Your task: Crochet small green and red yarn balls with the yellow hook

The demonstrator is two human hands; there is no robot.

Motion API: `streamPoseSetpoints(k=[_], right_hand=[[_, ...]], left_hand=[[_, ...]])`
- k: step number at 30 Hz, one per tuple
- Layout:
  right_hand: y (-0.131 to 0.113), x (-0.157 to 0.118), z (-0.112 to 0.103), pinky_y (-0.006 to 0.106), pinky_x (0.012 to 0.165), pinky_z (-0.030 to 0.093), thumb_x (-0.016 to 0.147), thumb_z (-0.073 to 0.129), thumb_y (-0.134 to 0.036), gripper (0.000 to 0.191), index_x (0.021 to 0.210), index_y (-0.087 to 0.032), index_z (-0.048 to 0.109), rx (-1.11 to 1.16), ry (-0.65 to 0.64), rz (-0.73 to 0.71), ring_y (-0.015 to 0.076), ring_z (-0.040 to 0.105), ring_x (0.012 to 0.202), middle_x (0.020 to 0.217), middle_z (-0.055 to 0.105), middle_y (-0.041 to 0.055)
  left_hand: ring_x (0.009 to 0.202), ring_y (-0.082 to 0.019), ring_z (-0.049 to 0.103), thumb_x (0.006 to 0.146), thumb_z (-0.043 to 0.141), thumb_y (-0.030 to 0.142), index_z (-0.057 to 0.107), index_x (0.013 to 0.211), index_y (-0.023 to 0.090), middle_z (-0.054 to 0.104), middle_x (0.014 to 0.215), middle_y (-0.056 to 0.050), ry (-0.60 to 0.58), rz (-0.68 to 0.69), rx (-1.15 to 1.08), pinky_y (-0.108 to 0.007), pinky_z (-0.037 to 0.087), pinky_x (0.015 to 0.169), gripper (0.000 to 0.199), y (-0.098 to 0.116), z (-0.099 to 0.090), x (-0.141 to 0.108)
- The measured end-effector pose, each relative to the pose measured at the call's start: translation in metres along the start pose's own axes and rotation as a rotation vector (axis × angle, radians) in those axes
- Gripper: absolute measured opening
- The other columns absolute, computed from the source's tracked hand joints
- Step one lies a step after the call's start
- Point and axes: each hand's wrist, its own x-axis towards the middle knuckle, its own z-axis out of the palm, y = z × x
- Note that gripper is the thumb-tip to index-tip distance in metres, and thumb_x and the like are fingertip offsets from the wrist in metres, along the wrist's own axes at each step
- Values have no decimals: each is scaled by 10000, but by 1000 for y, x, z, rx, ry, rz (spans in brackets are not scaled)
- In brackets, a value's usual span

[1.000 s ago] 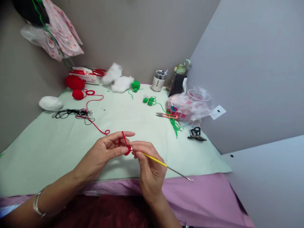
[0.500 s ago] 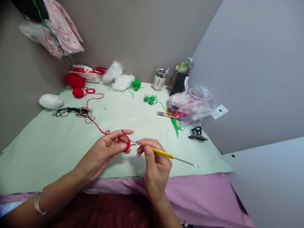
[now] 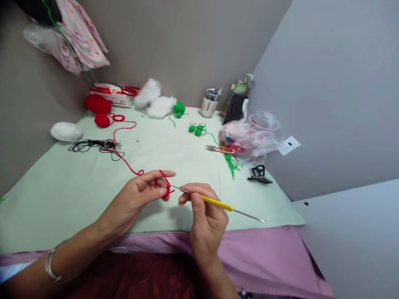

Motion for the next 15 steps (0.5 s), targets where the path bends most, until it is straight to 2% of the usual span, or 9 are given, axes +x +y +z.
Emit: streamPoseSetpoints(k=[3,8,12,15], right_hand=[[-3,1,0,316,685,525,1042,558,-195,215,1030,-265,761,-47,-1,-20,136,664,730,931,726,10],[-9,2,-1,312,735,523,1017,584,-150,203,1039,-239,765,-256,-126,-71,148,670,783,840,716,6],[-7,-1,-1,329,696,517,1037,556,-174,214,1032,-249,756,-145,29,-74,146,661,733,868,716,3],[-6,-2,0,332,663,507,1034,566,-181,208,1020,-251,761,-49,24,-81,146,657,717,908,725,10]], left_hand=[[773,-104,618,869,787,236,778,1155,246,669,805,36,0,0,2,-249,453,785,287,1,1,0],[769,-105,612,872,785,234,776,1163,253,662,794,39,-24,3,9,-252,460,790,291,0,1,0],[759,-106,602,866,787,229,772,1165,241,657,784,39,-8,1,31,-249,456,768,299,1,1,0],[762,-104,599,867,786,230,770,1164,243,655,778,42,-3,6,40,-244,454,767,297,1,1,-1]])
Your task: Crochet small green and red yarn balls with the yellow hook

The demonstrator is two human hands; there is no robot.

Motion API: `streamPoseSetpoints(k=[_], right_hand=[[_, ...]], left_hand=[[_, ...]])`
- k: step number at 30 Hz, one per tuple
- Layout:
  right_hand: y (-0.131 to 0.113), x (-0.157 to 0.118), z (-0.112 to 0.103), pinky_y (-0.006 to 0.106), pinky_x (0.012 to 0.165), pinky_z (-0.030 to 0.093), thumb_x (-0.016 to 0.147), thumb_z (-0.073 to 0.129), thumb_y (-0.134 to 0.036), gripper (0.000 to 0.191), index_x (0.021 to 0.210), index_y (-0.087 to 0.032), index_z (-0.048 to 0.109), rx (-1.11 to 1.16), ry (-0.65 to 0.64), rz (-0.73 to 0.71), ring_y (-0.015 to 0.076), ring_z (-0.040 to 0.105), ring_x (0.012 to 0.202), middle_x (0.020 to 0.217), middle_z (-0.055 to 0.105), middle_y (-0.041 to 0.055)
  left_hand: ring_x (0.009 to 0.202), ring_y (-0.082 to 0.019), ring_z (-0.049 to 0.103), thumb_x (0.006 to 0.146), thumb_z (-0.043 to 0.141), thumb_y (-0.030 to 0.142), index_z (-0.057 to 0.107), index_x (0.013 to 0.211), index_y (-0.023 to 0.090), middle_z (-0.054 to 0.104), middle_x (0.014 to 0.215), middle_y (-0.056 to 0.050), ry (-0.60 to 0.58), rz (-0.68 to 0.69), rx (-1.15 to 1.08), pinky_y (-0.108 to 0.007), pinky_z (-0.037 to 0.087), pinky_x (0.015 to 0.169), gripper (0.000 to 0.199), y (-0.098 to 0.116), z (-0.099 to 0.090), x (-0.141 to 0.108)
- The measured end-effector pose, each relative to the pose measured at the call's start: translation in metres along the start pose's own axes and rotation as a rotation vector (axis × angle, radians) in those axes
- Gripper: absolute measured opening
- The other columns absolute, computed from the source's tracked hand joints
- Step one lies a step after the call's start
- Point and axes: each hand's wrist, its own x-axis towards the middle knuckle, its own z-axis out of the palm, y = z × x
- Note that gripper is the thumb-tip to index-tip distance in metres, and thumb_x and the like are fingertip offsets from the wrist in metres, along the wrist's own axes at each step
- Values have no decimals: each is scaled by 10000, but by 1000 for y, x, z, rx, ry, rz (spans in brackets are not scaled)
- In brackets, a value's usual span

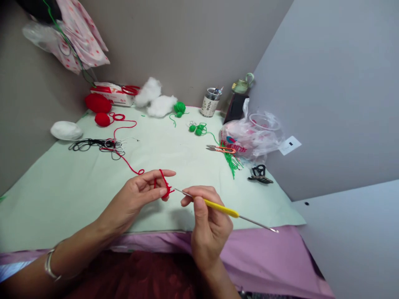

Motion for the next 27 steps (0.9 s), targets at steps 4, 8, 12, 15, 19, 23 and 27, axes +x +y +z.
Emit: streamPoseSetpoints(k=[4,8,12,15,19,23,27], right_hand=[[0,-1,2,321,661,512,1026,567,-150,220,1014,-242,766,0,-69,-13,137,658,707,891,734,10],[1,-1,2,315,667,522,1027,560,-140,229,1023,-243,764,-7,-71,1,134,661,713,910,736,8],[2,-1,1,313,666,522,1029,555,-141,229,1021,-242,760,-30,-73,-2,135,663,717,897,735,4],[0,0,1,311,675,525,1028,553,-139,226,1013,-238,755,-59,-89,-3,132,665,714,896,736,4],[-2,2,0,311,682,525,1024,556,-137,215,1008,-230,749,-96,-114,-15,139,666,720,880,738,7],[-2,2,0,320,690,523,1023,556,-133,214,1010,-234,745,-96,-114,-19,148,661,718,848,733,5],[-1,0,2,322,692,523,1022,555,-130,217,1020,-238,743,-86,-108,-19,152,668,725,838,730,2]], left_hand=[[771,-102,596,871,783,230,766,1168,251,655,781,46,-3,-4,3,-240,455,784,297,1,0,-1],[768,-100,589,869,782,227,765,1162,245,648,775,47,-3,-4,10,-238,457,785,294,2,0,-1],[765,-96,588,869,780,223,758,1172,243,647,780,49,-5,-5,14,-234,460,784,305,2,1,-1],[772,-100,594,864,782,221,750,1187,239,650,793,48,-8,-5,24,-239,466,789,325,2,1,-1],[806,-111,614,871,778,225,724,1241,241,656,814,43,-2,14,59,-257,477,829,374,2,-1,-2],[800,-130,633,856,795,236,666,1335,227,662,812,39,-2,23,49,-287,490,834,496,2,-1,-1],[789,-152,651,825,817,239,573,1441,204,666,800,38,10,6,3,-314,503,815,663,3,2,0]])
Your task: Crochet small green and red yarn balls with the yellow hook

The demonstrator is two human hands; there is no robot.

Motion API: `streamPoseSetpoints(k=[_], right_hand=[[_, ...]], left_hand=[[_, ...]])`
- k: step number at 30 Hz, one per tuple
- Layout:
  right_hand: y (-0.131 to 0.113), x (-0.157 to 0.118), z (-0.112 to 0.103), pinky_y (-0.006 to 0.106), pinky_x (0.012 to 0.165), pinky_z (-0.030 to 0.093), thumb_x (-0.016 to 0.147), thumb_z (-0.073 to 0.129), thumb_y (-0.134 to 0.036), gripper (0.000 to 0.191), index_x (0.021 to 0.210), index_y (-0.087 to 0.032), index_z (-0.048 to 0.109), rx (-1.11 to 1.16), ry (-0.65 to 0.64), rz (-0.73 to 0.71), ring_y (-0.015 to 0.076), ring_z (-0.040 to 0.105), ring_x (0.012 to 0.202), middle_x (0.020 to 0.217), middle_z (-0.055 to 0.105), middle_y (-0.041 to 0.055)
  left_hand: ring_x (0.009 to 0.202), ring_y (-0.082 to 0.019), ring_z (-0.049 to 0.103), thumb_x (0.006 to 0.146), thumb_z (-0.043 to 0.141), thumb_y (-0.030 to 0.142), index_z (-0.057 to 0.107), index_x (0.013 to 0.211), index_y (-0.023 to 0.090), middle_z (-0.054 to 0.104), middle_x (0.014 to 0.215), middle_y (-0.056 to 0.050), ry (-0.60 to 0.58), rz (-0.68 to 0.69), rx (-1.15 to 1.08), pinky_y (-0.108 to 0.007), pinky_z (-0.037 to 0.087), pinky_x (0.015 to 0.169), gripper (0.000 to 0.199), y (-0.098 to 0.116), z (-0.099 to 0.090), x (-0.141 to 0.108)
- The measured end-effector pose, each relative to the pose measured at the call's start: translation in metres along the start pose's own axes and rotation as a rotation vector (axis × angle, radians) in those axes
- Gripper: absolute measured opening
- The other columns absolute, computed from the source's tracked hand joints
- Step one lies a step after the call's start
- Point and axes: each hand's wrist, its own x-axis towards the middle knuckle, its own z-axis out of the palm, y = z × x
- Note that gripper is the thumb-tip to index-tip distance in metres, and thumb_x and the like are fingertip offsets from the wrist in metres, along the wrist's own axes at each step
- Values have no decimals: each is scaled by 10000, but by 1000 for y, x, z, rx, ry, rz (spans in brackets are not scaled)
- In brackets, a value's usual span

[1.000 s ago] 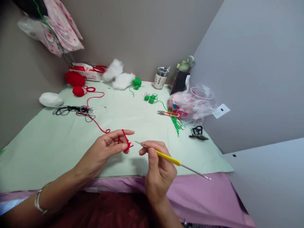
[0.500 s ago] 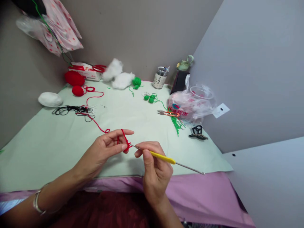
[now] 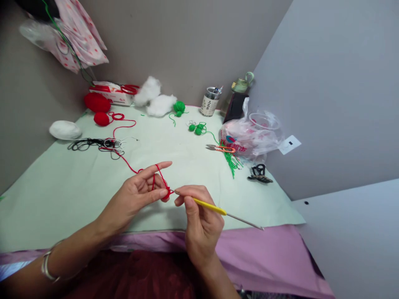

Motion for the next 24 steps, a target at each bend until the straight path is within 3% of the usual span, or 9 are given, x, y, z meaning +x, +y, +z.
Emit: streamPoseSetpoints(k=[9,17,24], right_hand=[[0,0,2,316,716,531,1025,552,-138,223,1006,-248,746,0,-62,24,157,666,765,835,721,2],[7,-1,5,323,716,537,1028,581,-204,190,985,-259,758,93,18,79,158,671,724,812,716,-3],[13,0,-1,313,695,556,1034,589,-265,170,1003,-237,754,265,10,228,134,677,694,952,741,27]], left_hand=[[759,-143,637,811,835,208,331,1620,200,683,778,37,-5,-37,-32,-301,478,775,954,4,5,0],[775,-148,649,794,849,183,320,1623,214,687,789,34,-12,-40,-86,-296,480,778,983,2,6,-2],[779,-138,636,776,861,180,339,1615,230,680,827,31,3,-64,-121,-297,480,802,989,1,5,0]])
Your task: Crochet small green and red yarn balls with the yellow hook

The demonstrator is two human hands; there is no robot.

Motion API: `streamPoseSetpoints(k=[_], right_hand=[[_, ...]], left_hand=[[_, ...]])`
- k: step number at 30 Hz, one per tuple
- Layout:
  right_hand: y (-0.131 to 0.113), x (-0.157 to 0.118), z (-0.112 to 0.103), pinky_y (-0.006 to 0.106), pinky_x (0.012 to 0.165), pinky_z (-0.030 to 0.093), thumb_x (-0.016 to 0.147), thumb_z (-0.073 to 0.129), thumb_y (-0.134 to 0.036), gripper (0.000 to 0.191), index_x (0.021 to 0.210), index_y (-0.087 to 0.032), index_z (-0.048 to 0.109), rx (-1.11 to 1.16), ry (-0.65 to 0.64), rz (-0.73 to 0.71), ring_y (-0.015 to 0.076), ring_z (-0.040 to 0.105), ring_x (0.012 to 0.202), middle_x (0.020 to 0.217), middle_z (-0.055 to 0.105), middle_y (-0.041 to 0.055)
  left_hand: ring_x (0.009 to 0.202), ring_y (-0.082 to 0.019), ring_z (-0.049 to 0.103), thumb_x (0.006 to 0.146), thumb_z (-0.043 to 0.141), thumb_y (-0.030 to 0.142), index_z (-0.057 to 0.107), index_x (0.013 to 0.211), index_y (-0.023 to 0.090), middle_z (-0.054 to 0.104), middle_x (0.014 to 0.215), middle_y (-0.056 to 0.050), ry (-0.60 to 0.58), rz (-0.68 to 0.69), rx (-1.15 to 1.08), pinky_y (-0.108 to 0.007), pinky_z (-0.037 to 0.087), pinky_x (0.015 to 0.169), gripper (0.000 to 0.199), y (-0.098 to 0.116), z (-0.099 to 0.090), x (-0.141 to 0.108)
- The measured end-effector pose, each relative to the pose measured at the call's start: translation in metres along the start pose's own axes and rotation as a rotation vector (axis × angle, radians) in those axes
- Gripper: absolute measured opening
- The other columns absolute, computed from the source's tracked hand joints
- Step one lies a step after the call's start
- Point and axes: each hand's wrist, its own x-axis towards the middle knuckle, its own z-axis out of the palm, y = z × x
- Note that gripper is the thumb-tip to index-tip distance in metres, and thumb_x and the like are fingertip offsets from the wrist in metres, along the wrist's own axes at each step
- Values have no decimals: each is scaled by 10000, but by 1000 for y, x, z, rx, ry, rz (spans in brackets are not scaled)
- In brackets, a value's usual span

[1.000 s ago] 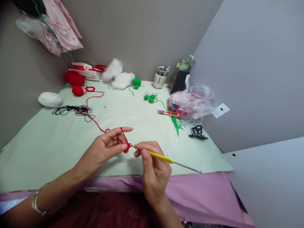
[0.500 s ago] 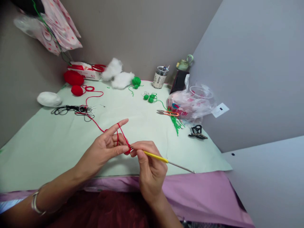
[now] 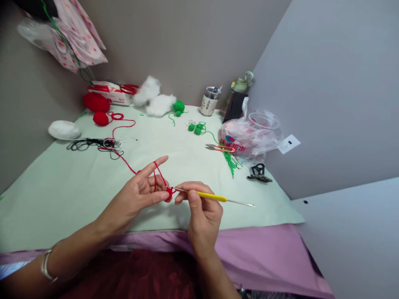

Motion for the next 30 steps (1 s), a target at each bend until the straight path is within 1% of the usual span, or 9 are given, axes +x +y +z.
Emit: streamPoseSetpoints(k=[5,9,11,13,16,19,23,27,30], right_hand=[[0,2,0,314,682,569,1025,606,-278,170,992,-227,765,18,-51,16,142,679,707,988,774,50],[-1,3,2,290,671,581,1029,602,-280,167,993,-233,759,83,-27,26,134,697,695,947,798,37],[-2,4,3,296,662,594,1037,583,-294,178,984,-230,742,114,-25,30,138,712,680,938,809,41],[-2,4,3,313,643,605,1042,570,-327,187,979,-226,715,126,-30,35,152,723,662,931,817,52],[-3,6,3,322,623,610,1042,564,-368,194,972,-229,679,134,-39,52,162,728,643,922,825,59],[-3,6,2,322,628,615,1052,544,-362,200,972,-227,667,134,-46,59,165,740,656,921,827,61],[-3,4,0,333,657,629,1065,522,-333,207,988,-217,676,99,-46,30,172,761,698,941,826,66],[-4,0,0,334,708,634,1073,510,-280,207,1023,-219,702,62,-40,-2,163,766,743,987,817,54],[-4,-2,0,327,717,626,1073,513,-259,211,1033,-228,718,42,-45,-30,156,757,758,1003,810,45]], left_hand=[[812,-165,667,788,854,221,327,1620,223,699,858,9,-7,3,2,-324,486,830,986,0,-1,0],[778,-141,637,792,855,212,358,1601,226,688,832,26,-11,3,13,-295,477,794,950,0,-1,1],[783,-135,632,806,849,215,378,1584,234,690,832,31,-13,3,11,-288,473,791,910,0,-2,1],[787,-135,635,815,843,223,451,1523,224,695,829,29,-17,3,5,-289,474,801,810,1,-2,1],[762,-135,635,817,838,242,621,1296,190,697,798,21,-42,5,-5,-290,477,794,528,1,-3,1],[741,-128,632,823,832,251,687,1115,193,694,781,21,-58,10,-22,-277,471,765,331,0,-3,1],[734,-104,625,829,829,242,726,991,192,685,770,34,-36,5,-21,-251,461,759,199,-1,-3,0],[761,-109,638,848,818,246,718,893,185,715,787,22,-52,4,-9,-254,466,782,126,-2,-4,0],[764,-105,639,848,822,245,713,922,186,713,782,28,-44,17,1,-251,468,790,145,-2,-5,0]])
